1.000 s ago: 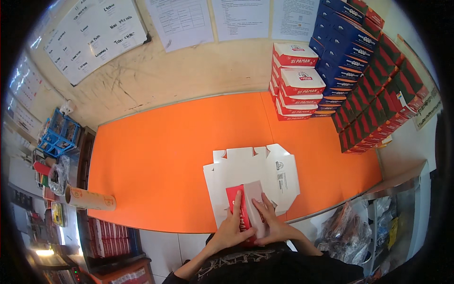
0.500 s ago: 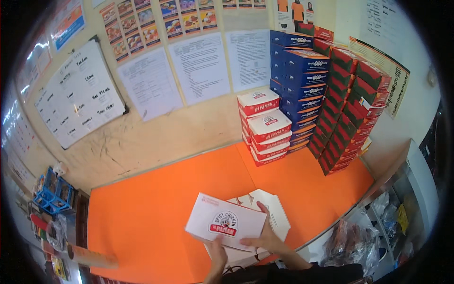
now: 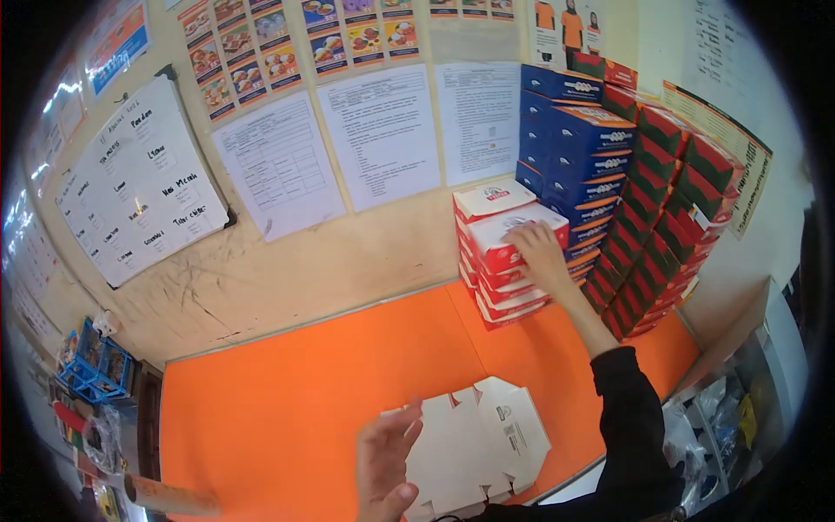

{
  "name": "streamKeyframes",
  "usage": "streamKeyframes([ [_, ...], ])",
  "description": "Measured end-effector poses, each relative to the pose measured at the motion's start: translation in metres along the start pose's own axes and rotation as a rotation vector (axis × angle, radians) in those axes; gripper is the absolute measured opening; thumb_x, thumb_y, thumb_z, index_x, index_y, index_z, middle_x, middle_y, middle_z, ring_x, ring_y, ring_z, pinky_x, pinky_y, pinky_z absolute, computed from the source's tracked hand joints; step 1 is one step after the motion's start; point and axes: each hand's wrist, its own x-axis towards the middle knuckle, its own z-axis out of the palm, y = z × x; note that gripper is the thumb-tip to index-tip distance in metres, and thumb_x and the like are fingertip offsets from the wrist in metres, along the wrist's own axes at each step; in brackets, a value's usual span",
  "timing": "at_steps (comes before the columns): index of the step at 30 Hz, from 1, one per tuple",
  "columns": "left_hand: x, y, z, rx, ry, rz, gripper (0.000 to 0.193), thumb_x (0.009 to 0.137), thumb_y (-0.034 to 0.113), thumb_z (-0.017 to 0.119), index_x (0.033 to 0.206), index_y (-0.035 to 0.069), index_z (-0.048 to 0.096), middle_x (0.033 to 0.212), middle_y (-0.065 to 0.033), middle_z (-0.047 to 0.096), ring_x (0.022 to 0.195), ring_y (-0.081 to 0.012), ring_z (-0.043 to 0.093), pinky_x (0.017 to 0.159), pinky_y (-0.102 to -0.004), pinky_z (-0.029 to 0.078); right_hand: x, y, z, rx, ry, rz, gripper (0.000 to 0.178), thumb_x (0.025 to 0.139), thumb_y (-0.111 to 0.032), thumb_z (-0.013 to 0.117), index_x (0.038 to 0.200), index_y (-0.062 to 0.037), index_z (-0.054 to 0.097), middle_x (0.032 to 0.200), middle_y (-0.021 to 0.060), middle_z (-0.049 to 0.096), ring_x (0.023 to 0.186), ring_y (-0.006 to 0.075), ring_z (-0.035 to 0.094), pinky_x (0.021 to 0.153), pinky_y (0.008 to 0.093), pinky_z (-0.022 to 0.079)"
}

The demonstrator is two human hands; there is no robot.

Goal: The person folds and assembles cardboard boxes by hand on an orange tabletop, taking them from a stack and placing finished boxes into a separate pile.

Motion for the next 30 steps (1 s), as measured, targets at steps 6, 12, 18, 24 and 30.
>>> streamKeyframes([
  [6,-0.011,0.035,-0.014,-0.047,-0.078,0.053,0.059,0.079,0.036,0.066,0.121,-0.001,0.046,0.128,-0.0216,0.046,0.13,-0.0383,0.031,0.108,-0.0521,0.02,-0.006,-0.018,0.016,-0.135,-0.048,0.232,0.056,0.072,-0.007,0.065,0.124,-0.0242,0.05,0.135,0.0038,0.043,0.134,0.0308,0.025,0.107,0.0601,0.012],
  [12,-0.035,0.05,-0.015,-0.073,-0.089,0.022,0.056,0.082,0.034,0.063,0.125,0.004,0.044,0.131,-0.0199,0.043,0.132,-0.0361,0.028,0.108,-0.0527,0.019,-0.187,-0.227,0.02,0.994,-0.678,0.131,0.035,0.083,-0.02,0.057,0.117,-0.0107,0.055,0.129,0.011,0.047,0.12,0.0322,0.04,0.098,0.0527,0.033],
  [18,-0.052,0.054,0.001,-0.059,-0.175,0.026,0.053,0.085,0.031,0.059,0.13,0.009,0.041,0.135,-0.0183,0.04,0.134,-0.0339,0.024,0.108,-0.0533,0.018,-0.245,-0.299,-0.004,0.785,-1.297,-0.358,0.06,0.067,-0.038,0.074,0.121,-0.0208,0.055,0.132,0.0089,0.045,0.118,0.032,0.044,0.089,0.0451,0.043],
  [24,-0.043,0.025,0.029,0.131,-0.351,-0.114,0.052,0.087,0.028,0.056,0.134,0.014,0.039,0.138,-0.0166,0.038,0.136,-0.0317,0.021,0.108,-0.0539,0.017,-0.285,-0.278,0.052,1.408,-1.192,0.044,0.032,0.073,-0.03,0.068,0.099,-0.0113,0.065,0.082,0.0117,0.064,0.077,0.0293,0.06,0.073,0.0361,0.047],
  [30,-0.065,-0.011,0.035,1.661,-0.372,-0.261,0.038,0.087,0.024,0.054,0.122,0.009,0.047,0.097,-0.0236,0.06,0.098,-0.0363,0.057,0.081,-0.0457,0.045,-0.134,-0.235,-0.148,1.028,-0.584,-0.128,0.015,0.081,-0.015,0.059,0.094,-0.0123,0.066,0.079,0.0108,0.062,0.079,0.0309,0.06,0.077,0.0361,0.048],
])
